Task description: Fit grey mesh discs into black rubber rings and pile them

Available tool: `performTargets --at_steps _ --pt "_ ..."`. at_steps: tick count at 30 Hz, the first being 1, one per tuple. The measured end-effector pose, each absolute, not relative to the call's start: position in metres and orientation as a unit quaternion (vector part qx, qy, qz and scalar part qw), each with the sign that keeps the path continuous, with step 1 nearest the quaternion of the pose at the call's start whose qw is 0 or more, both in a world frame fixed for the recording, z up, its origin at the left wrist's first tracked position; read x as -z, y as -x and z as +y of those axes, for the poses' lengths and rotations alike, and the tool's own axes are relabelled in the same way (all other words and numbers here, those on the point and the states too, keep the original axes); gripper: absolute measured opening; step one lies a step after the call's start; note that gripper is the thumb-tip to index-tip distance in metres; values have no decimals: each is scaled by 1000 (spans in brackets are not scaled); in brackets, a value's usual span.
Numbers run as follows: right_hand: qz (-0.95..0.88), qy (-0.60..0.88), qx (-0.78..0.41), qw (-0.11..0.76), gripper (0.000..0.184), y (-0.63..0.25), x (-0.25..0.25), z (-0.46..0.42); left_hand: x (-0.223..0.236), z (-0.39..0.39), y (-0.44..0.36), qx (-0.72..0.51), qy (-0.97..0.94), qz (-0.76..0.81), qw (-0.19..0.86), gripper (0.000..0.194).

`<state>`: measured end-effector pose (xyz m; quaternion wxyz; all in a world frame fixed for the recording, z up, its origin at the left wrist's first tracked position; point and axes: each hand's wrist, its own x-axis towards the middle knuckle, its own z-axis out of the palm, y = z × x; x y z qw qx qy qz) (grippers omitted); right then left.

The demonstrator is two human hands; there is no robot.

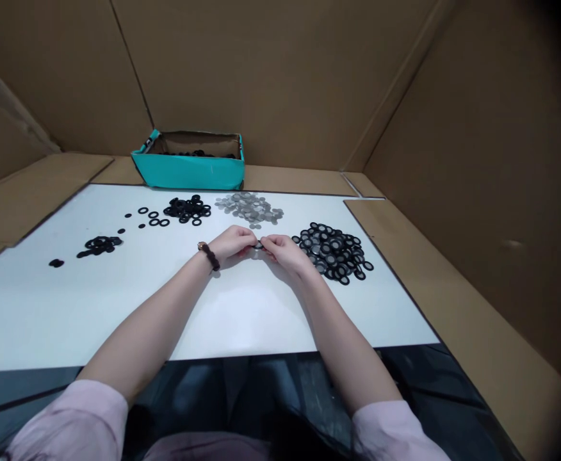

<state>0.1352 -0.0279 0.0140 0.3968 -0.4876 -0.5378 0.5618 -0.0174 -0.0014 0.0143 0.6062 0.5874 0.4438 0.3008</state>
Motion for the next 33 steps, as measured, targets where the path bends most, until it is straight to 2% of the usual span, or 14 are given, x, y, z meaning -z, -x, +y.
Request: performTargets --at_steps 5,10,17,28,33 --pt "-503 482 -572 433 30 -132 -17 -29 -12 -4 12 -344 -550 451 613 20" --pt "-489 489 -612 384 25 -134 -17 -28 -29 -13 15 -253 -587 419 645 20" --pt "-574 474 -547 383 35 -138 -14 -25 -24 -8 17 -286 -544 419 668 21" --pt "-563 521 -474 431 38 -138 -14 -27 -25 -10 7 -349 -574 492 554 21" --pt "-527 504 -513 454 36 -136 -12 -26 -21 -10 5 -371 -564 494 548 22"
